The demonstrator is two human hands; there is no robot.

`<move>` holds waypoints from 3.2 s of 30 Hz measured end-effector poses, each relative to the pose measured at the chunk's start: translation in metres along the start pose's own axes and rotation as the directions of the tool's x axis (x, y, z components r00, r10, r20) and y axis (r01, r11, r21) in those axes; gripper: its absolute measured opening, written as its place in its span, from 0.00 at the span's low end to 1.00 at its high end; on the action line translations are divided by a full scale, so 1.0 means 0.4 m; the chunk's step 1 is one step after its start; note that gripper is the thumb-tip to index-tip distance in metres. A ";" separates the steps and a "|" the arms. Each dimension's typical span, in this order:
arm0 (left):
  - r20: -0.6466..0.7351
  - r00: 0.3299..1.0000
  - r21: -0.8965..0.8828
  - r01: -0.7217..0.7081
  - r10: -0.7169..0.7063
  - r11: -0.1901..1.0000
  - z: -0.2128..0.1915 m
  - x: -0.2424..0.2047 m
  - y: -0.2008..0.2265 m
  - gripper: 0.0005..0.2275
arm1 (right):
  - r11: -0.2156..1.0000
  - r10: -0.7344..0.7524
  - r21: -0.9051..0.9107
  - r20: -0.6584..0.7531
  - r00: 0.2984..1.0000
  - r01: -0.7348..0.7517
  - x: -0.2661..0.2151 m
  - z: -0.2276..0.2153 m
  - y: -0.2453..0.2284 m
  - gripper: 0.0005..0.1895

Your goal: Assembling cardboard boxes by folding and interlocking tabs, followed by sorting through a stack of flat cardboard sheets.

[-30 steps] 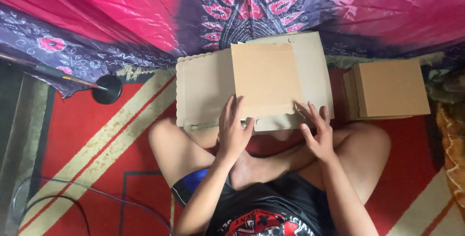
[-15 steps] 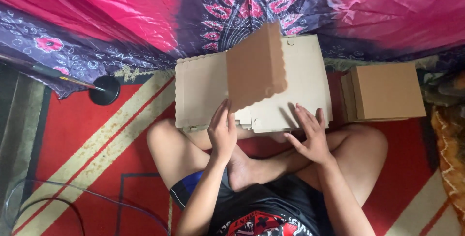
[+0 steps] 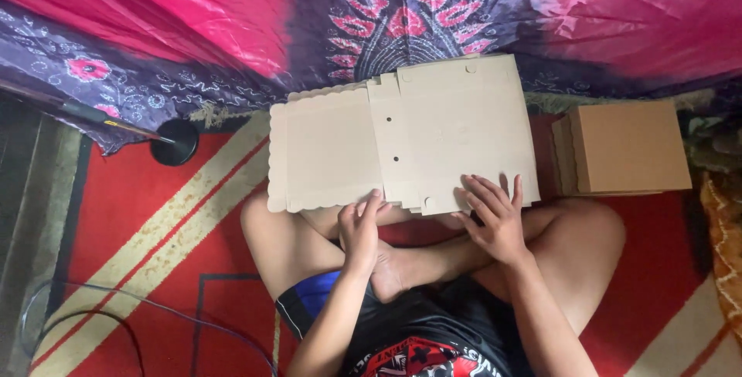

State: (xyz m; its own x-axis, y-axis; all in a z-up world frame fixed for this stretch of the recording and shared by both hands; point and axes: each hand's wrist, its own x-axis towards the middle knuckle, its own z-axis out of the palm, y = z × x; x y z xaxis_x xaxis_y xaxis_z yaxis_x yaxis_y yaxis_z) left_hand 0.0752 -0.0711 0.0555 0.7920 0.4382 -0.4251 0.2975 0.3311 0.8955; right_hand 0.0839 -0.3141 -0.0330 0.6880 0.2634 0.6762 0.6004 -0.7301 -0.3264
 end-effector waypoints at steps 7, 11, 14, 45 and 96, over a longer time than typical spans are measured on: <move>-0.050 0.994 -0.225 0.082 -0.095 0.971 -0.051 0.055 -0.094 0.23 | 0.998 0.023 -0.050 -0.095 0.995 -0.028 -0.014 -0.019 0.003 0.09; -0.098 0.992 -0.265 0.051 -0.080 0.963 -0.074 0.042 -0.062 0.23 | 0.999 0.041 0.018 -0.154 0.987 -0.038 -0.031 -0.018 0.019 0.15; -0.124 0.989 -0.315 0.033 -0.076 0.949 -0.114 0.078 -0.093 0.21 | 0.995 0.083 0.064 -0.166 0.983 -0.073 -0.049 -0.016 0.043 0.17; 0.288 0.942 0.084 0.153 -0.171 0.985 -0.084 0.018 -0.160 0.14 | -0.042 0.854 0.950 0.194 0.482 -0.309 -0.076 -0.048 0.132 0.29; -0.166 0.982 -0.314 0.032 -0.088 0.949 -0.150 0.085 -0.007 0.12 | -0.327 0.774 0.934 0.351 0.526 -0.143 -0.100 -0.068 0.187 0.47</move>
State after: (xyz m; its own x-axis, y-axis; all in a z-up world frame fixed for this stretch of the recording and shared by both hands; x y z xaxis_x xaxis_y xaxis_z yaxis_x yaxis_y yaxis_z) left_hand 0.0694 -0.0069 0.0305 0.6633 0.5395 -0.5186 0.1405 0.5909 0.7944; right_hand 0.0901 -0.3963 -0.0664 0.9702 -0.2054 -0.1286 0.0868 0.7900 -0.6069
